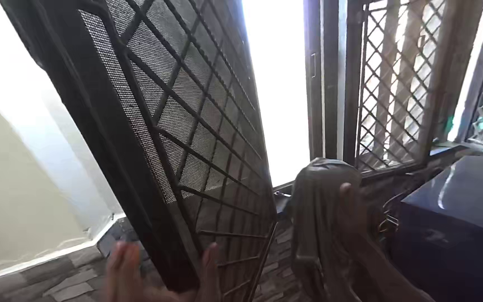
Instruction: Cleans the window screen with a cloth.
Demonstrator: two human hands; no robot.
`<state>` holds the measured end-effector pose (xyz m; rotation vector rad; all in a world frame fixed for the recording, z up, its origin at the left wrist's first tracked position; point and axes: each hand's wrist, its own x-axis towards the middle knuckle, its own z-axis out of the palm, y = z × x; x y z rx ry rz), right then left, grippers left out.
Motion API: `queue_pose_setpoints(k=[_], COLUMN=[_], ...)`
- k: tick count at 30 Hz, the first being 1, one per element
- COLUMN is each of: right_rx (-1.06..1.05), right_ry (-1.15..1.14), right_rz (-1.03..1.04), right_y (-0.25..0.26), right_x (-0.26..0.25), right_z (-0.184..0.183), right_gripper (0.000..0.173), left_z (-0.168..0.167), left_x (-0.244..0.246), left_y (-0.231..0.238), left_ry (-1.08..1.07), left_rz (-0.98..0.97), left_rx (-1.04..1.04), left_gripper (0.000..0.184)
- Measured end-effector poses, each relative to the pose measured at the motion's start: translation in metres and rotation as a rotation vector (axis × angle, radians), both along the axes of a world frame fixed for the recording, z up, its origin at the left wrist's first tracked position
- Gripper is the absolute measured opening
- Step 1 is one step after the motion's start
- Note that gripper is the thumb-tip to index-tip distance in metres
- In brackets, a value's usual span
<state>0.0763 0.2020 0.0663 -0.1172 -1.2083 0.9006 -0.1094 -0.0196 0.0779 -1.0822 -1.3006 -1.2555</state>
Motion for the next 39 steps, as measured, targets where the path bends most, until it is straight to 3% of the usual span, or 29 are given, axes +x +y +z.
queue_pose_setpoints(k=[2, 5, 9, 12, 15, 17, 23, 28, 33, 39], right_rx=[-0.070, -0.023, 0.196, 0.297, 0.417, 0.485, 0.649, 1.038, 1.163, 1.374], right_ry=[0.006, -0.005, -0.051, -0.207, -0.281, -0.344, -0.443, -0.390, -0.897, -0.813], right_rz=[-0.026, -0.061, -0.173, -0.426, -0.655, -0.665, -0.705, -0.690, -0.644, -0.700], right_y=[0.003, 0.021, 0.048, 0.074, 0.098, 0.095, 0.093, 0.108, 0.100, 0.107], right_x=[-0.023, -0.047, -0.073, -0.090, -0.108, -0.110, -0.120, -0.145, -0.149, -0.145], right_z=[0.016, 0.030, 0.052, 0.065, 0.078, 0.091, 0.125, 0.141, 0.157, 0.178], right_gripper=[0.019, 0.024, 0.039, 0.051, 0.038, 0.030, 0.032, 0.032, 0.027, 0.025], left_z=[0.005, 0.006, 0.003, 0.004, 0.002, 0.002, 0.001, -0.001, 0.000, 0.001], left_x=[-0.013, -0.021, -0.047, -0.066, -0.088, -0.101, -0.132, -0.137, -0.130, -0.125], left_y=[0.016, 0.021, 0.018, 0.013, 0.015, 0.014, 0.018, 0.016, 0.015, 0.015], left_ry=[-0.077, -0.143, -0.203, -0.285, -0.325, -0.338, -0.320, -0.332, -0.334, -0.354], left_rz=[0.000, -0.090, -0.148, -0.130, -0.176, -0.196, -0.268, -0.212, -0.223, -0.251], left_rx=[0.001, 0.001, -0.013, -0.073, -0.058, -0.071, -0.077, -0.089, -0.072, -0.057], left_gripper=[0.100, 0.091, 0.088, 0.080, 0.075, 0.072, 0.068, 0.074, 0.071, 0.070])
